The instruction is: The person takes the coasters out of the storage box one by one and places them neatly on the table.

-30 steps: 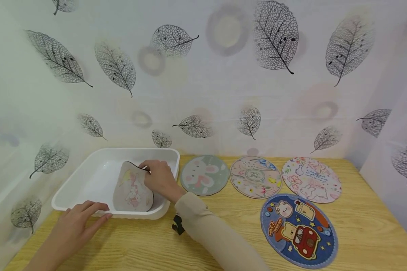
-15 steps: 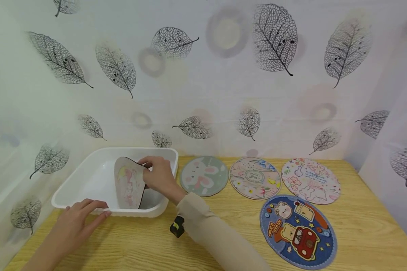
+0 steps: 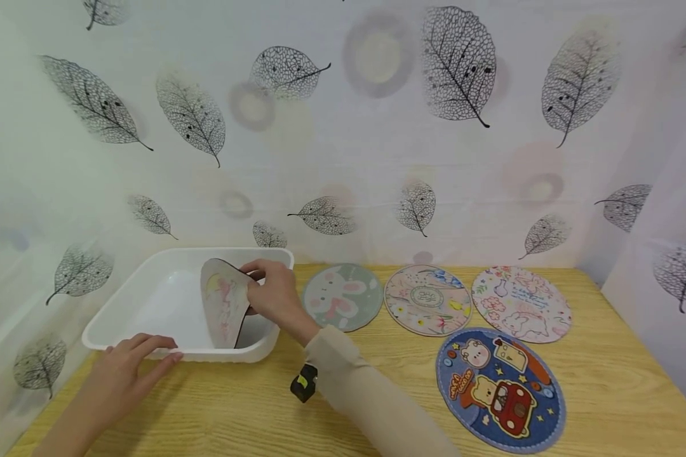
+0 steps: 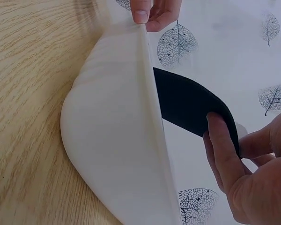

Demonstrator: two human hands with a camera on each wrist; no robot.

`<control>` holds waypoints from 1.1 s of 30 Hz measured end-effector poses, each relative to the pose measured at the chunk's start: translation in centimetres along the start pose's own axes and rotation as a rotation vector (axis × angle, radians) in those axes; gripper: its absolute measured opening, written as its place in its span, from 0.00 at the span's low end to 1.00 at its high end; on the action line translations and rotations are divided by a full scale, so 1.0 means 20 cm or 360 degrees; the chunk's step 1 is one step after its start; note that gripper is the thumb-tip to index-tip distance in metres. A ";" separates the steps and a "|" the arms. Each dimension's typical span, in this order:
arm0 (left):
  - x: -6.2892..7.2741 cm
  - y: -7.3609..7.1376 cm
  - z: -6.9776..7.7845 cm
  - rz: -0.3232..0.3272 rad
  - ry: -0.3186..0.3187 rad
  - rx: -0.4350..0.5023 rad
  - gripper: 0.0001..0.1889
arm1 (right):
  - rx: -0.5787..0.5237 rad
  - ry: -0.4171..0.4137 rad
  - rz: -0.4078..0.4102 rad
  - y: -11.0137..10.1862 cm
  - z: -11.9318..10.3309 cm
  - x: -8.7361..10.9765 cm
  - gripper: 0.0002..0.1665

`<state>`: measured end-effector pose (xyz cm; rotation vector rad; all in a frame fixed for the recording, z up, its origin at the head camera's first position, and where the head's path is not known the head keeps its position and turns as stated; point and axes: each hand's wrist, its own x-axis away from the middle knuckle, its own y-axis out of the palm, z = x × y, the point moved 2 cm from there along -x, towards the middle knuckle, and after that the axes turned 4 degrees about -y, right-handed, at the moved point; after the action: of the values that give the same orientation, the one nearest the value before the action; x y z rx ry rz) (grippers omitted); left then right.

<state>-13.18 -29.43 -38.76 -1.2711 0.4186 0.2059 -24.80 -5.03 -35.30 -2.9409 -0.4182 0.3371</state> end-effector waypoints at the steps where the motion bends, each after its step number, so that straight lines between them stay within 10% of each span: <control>1: 0.00 0.00 0.00 -0.0003 -0.0004 0.0009 0.09 | -0.0013 0.0007 0.0007 0.00 0.00 0.00 0.17; 33: -0.04 0.00 -0.04 -0.0067 -0.0076 0.0056 0.09 | -0.0167 -0.0106 0.0153 -0.11 -0.13 0.06 0.18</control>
<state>-13.97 -30.13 -38.61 -1.2368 0.3528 0.1923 -23.72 -2.86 -32.70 -3.0662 -0.3127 0.4390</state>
